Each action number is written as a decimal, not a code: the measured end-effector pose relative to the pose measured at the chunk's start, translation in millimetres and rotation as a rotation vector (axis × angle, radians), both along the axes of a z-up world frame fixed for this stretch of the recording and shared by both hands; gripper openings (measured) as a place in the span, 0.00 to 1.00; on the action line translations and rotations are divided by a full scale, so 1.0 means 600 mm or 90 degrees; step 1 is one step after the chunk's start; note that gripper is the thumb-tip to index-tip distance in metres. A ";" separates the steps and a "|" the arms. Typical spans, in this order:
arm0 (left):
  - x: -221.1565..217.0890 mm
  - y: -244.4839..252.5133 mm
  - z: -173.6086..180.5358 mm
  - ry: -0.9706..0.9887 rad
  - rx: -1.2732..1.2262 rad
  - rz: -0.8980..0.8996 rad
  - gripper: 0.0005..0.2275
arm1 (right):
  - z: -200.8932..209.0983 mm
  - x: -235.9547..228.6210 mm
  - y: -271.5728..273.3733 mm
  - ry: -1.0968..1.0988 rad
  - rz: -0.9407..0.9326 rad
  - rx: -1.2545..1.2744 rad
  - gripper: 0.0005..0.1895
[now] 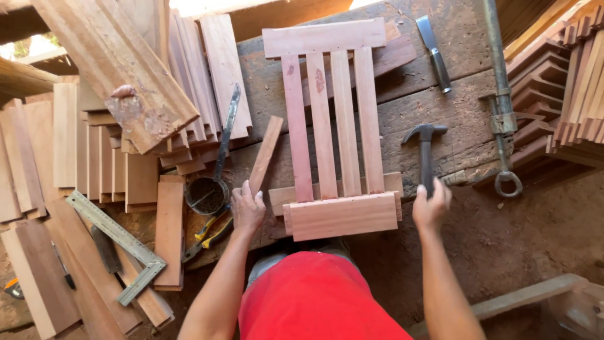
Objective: The person fits a wooden cross rail into a slatted wood frame on a workbench, trimming the rail's edge with a small knife and pressing it into place. They then lift and flip the slatted panel, reposition it, and continue trimming the rail edge with the knife.
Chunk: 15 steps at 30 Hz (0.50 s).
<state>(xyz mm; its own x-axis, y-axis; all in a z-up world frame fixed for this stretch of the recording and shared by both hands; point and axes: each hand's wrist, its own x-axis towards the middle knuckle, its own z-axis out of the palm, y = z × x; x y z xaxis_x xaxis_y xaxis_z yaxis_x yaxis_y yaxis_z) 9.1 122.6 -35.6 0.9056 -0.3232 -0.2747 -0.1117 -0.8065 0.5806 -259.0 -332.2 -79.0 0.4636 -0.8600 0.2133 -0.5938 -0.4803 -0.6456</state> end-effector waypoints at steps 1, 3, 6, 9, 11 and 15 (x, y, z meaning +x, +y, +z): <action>0.000 -0.004 0.001 -0.006 -0.002 -0.008 0.25 | 0.009 0.005 0.020 -0.034 -0.031 0.074 0.26; -0.020 -0.010 0.002 -0.011 -0.005 -0.017 0.24 | 0.030 0.011 0.059 -0.093 -0.084 0.226 0.29; -0.064 -0.015 0.004 -0.015 -0.008 -0.036 0.23 | 0.095 0.017 0.146 -0.177 -0.167 0.456 0.32; -0.097 -0.021 0.008 -0.023 -0.009 -0.059 0.21 | 0.152 0.019 0.225 -0.265 -0.252 0.689 0.36; -0.105 -0.018 0.009 -0.028 -0.010 -0.079 0.21 | 0.168 0.016 0.257 -0.326 -0.311 0.843 0.39; -0.124 -0.030 -0.008 -0.038 -0.030 -0.074 0.22 | 0.183 0.007 0.264 -0.376 -0.306 0.960 0.41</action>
